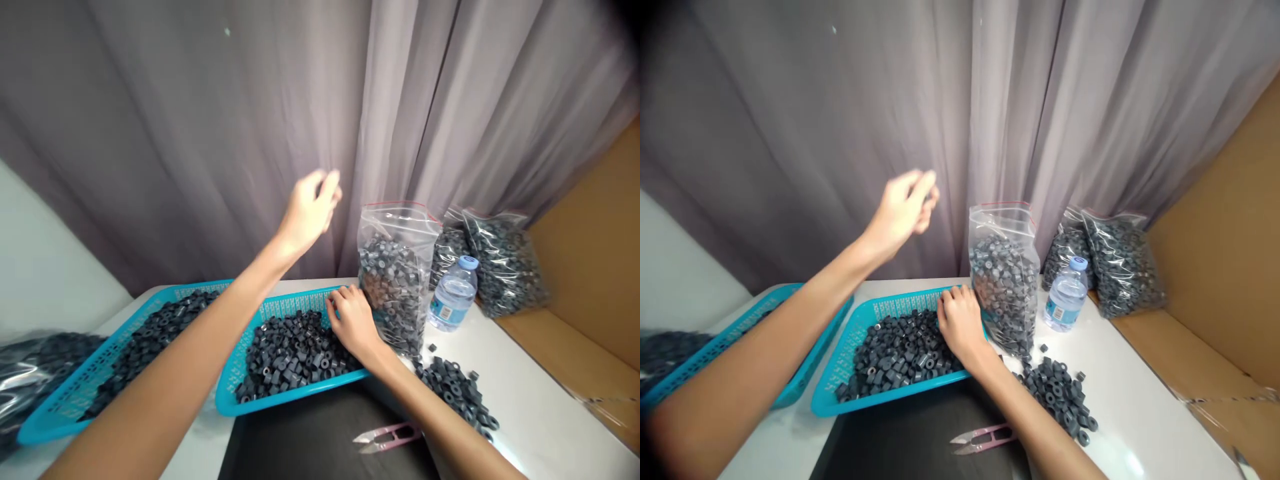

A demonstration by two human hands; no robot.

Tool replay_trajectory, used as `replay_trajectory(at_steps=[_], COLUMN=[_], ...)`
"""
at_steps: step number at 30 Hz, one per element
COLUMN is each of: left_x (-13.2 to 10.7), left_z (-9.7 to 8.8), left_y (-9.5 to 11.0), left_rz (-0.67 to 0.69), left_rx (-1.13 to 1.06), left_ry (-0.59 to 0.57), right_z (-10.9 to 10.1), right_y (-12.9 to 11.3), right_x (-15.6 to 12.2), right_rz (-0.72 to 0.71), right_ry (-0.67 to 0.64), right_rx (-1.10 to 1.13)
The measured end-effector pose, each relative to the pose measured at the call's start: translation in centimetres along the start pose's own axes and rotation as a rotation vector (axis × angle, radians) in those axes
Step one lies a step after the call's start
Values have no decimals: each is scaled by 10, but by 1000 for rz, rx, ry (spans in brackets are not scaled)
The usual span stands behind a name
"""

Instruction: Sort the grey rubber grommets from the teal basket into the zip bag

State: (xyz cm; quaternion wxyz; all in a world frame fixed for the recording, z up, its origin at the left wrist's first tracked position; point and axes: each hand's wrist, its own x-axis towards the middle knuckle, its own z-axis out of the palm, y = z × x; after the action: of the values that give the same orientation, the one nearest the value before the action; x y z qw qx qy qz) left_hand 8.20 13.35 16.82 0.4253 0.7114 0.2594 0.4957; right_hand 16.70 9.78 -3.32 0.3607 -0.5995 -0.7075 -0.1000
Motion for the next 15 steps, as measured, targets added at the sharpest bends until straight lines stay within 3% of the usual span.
replay_trajectory(at_steps=[2, 3, 5, 7, 10, 15], left_x=[45, 63, 85, 94, 92, 86], left_z=[32, 48, 76, 95, 102, 80], left_y=[26, 33, 39, 35, 19, -1], left_rz=[197, 192, -20, -193, -201, -43], left_rx=[217, 350, 621, 755, 745, 672], left_ry=[-38, -110, -316, -434, -490, -558], right_z=[1, 1, -2, -5, -8, -7], right_y=[0, 0, 1, 2, 5, 8], right_x=[0, 0, 2, 4, 6, 6], right_rz=[11, 17, 25, 31, 42, 47], right_ry=[-8, -10, -12, -12, -7, 2], right_rx=[5, 7, 11, 12, 19, 79])
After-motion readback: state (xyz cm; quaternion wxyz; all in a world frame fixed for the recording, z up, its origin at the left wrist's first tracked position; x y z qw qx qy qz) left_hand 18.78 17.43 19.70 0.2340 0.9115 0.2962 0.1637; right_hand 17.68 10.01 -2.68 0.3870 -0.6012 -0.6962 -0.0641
